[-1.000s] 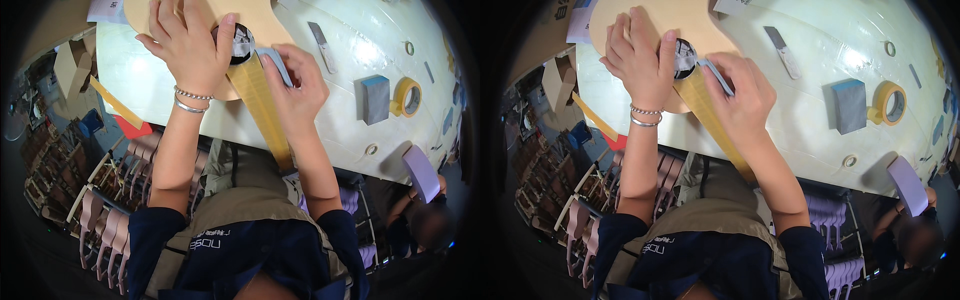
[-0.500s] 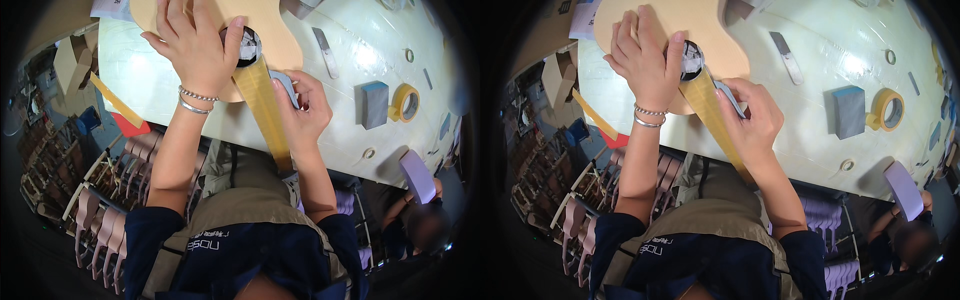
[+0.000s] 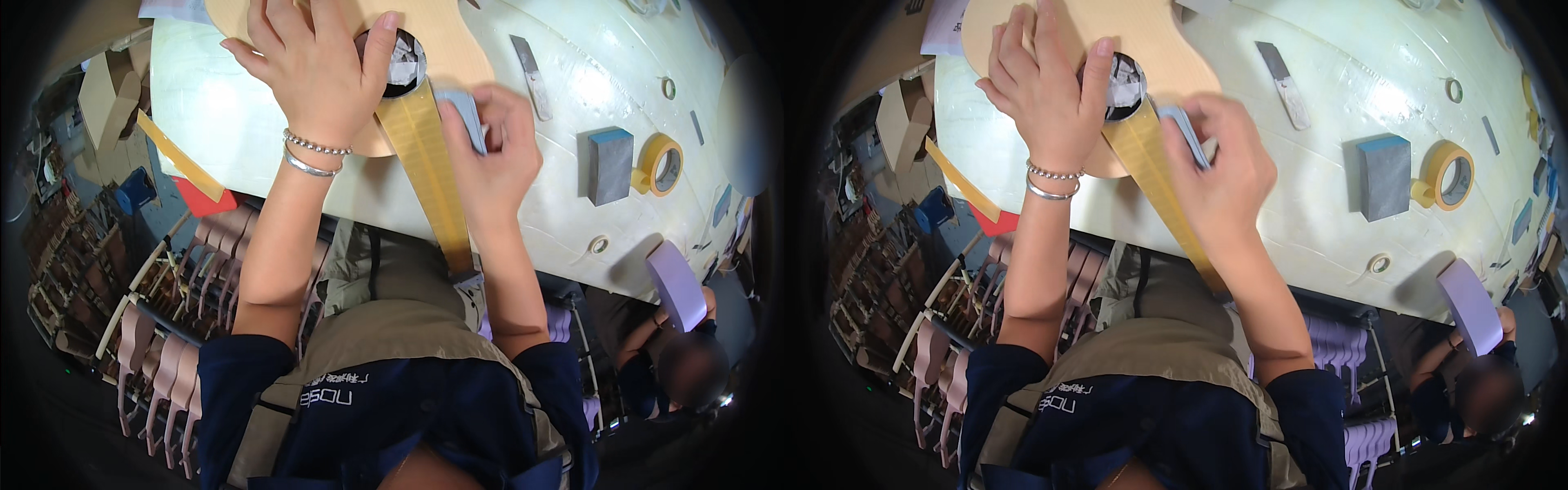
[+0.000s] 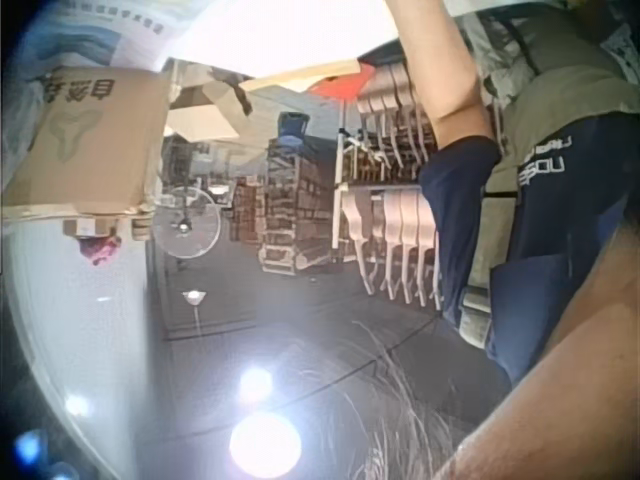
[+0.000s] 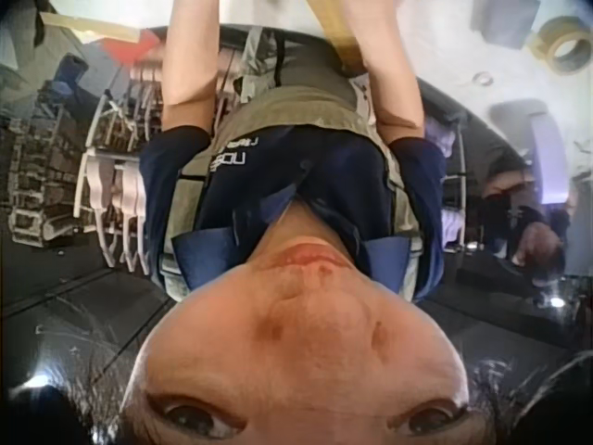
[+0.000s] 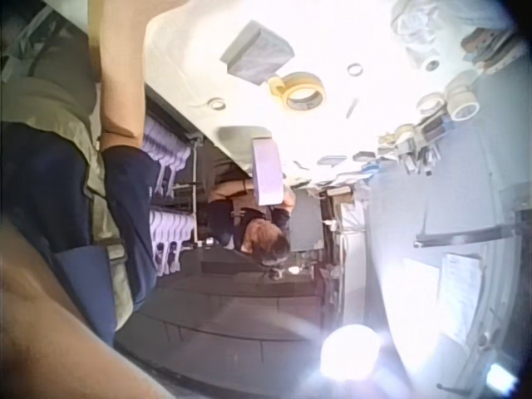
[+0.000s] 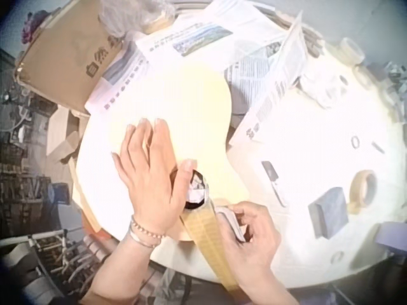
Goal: The person assembles a guitar by attaching the neck to the body and securing it with tape. They then use a sanding block to smooth the edges of the guitar body and neck joint. The person also handles newspaper and a roll of tape during the process.
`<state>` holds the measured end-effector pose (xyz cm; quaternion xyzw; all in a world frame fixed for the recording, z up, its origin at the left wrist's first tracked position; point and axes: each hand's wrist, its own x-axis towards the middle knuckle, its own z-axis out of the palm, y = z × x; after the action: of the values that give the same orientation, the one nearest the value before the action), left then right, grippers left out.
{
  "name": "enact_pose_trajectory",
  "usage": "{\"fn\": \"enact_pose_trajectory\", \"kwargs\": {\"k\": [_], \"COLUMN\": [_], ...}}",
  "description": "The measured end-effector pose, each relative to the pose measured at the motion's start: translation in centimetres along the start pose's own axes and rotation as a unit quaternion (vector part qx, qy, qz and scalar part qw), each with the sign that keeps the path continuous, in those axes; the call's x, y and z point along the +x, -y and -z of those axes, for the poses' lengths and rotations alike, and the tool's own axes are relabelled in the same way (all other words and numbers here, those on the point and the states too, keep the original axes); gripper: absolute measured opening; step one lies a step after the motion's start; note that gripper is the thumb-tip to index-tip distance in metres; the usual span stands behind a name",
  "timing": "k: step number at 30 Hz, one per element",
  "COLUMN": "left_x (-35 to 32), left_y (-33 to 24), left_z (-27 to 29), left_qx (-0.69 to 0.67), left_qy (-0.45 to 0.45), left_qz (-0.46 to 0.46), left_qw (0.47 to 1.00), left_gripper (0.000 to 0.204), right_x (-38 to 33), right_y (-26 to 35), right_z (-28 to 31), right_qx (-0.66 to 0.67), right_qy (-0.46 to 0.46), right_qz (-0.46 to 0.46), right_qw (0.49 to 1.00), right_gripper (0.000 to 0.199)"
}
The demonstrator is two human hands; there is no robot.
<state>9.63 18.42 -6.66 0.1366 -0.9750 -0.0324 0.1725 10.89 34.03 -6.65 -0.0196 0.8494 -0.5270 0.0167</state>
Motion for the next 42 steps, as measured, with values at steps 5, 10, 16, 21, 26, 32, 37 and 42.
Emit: {"fn": "enact_pose_trajectory", "kwargs": {"k": [5, 10, 16, 21, 26, 32, 37, 42], "left_x": [0.2, -0.1, 0.1, 0.2, 0.3, 0.4, -0.1, 0.0], "left_y": [0.0, 0.1, 0.1, 0.1, -0.1, -0.4, 0.1, -0.4], "left_z": [0.0, -0.2, 0.0, -0.4, 0.4, 0.5, -0.2, 0.3], "left_qx": [0.004, 0.007, 0.010, 0.011, 0.007, 0.016, -0.020, 0.006], "left_qy": [0.004, -0.015, -0.002, -0.025, 0.008, 0.016, 0.005, 0.012], "left_qz": [-0.003, -0.007, -0.006, -0.009, -0.006, 0.001, -0.003, 0.009], "left_qw": [1.000, 1.000, 1.000, 1.000, 1.000, 1.000, 1.000, 1.000], "left_gripper": [0.067, 0.067, 0.068, 0.067, 0.067, 0.067, 0.067, 0.067], "right_x": [0.0, -0.7, 1.1, -0.2, 1.3, 0.1, -0.2, 1.6], "right_y": [0.2, 0.4, 0.5, -0.2, 0.6, 0.0, 0.1, -0.4], "right_z": [0.0, 0.4, -0.7, 0.0, -0.7, 0.1, 0.1, -0.9], "right_qx": [-0.009, -0.020, -0.002, -0.026, -0.010, -0.030, -0.040, -0.008], "right_qy": [-0.003, -0.001, 0.009, -0.013, 0.004, 0.000, -0.003, -0.006], "right_qz": [0.008, -0.031, -0.004, 0.005, 0.006, 0.015, 0.008, 0.076], "right_qw": [1.000, 0.999, 1.000, 1.000, 1.000, 0.999, 0.999, 0.997], "right_gripper": [0.021, 0.022, 0.022, 0.022, 0.022, 0.023, 0.024, 0.027]}}
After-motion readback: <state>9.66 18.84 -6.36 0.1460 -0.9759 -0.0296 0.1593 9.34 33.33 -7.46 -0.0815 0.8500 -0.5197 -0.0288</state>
